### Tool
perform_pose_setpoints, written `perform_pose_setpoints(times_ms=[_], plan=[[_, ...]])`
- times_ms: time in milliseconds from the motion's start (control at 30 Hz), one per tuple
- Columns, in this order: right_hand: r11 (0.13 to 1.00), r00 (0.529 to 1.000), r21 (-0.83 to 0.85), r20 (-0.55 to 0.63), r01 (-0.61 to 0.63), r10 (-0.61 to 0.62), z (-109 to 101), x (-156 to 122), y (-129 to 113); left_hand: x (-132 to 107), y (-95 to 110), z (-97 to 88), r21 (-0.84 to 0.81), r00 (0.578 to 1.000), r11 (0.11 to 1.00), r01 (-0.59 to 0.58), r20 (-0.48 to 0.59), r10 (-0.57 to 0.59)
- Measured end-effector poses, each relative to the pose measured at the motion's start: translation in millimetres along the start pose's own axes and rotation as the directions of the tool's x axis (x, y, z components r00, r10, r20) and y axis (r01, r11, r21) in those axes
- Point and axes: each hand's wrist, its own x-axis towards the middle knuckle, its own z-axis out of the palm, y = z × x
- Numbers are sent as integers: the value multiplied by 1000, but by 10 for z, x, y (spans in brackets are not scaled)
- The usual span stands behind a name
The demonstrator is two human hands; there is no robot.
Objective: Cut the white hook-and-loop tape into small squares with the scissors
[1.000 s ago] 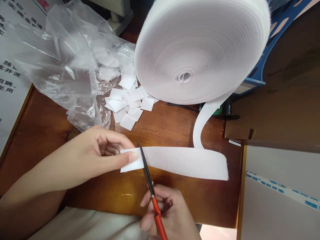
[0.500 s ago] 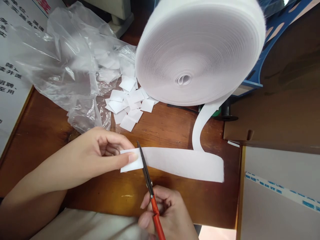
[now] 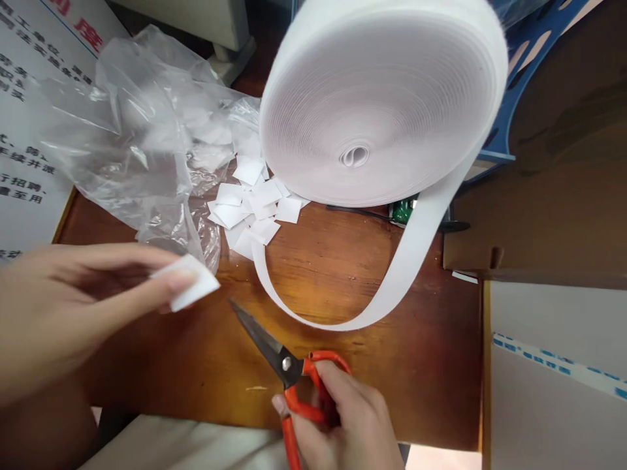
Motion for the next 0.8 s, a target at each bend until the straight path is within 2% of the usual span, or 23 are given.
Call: perform_pose_setpoints(times_ms=[33, 67, 133, 200, 267, 300, 367, 467, 533, 600, 667, 700, 800], plan=[[992, 996, -96, -31, 77, -80, -6, -16, 23, -42, 2, -56, 57, 988, 996, 62, -147, -53], [976, 988, -169, -44, 140, -150, -3, -27, 45, -73, 4, -95, 102, 965, 989, 106, -250, -78], [925, 959, -287, -58, 249, -277, 29, -29, 82, -93, 3, -114, 128, 952, 987, 97, -302, -55], [854, 913, -398, -85, 336, -399, 85, 5, 106, -53, -5, -68, 121, 979, 993, 16, -205, 9], [802, 878, -458, -86, 385, -470, 140, 65, 110, 20, -22, 14, 70, 996, 994, -81, -26, 83], [788, 870, -465, -71, 404, -488, 159, 98, 105, 56, -33, 59, 20, 990, 992, -125, 72, 124], [767, 863, -480, -39, 426, -504, 167, 155, 76, 108, -58, 141, -30, 972, 985, -168, 163, 171], [662, 793, -585, -53, 468, -607, 99, 194, -22, 126, -86, 227, -56, 943, 985, -162, 285, 172], [622, 725, -623, -125, 474, -678, 32, 195, -129, 117, -89, 258, -71, 925, 987, -141, 346, 157], [686, 685, -551, -257, 475, -681, -12, 200, -264, 108, -77, 281, -88, 909, 987, -136, 386, 160], [805, 711, -335, -382, 489, -591, -11, 229, -400, 102, -51, 304, -89, 892, 985, -146, 420, 170], [848, 746, -192, -407, 493, -526, 4, 256, -459, 98, -37, 316, -84, 883, 985, -149, 437, 171], [875, 868, 192, -335, 444, -367, 56, 366, -561, 89, 1, 334, -76, 867, 985, -158, 467, 175]])
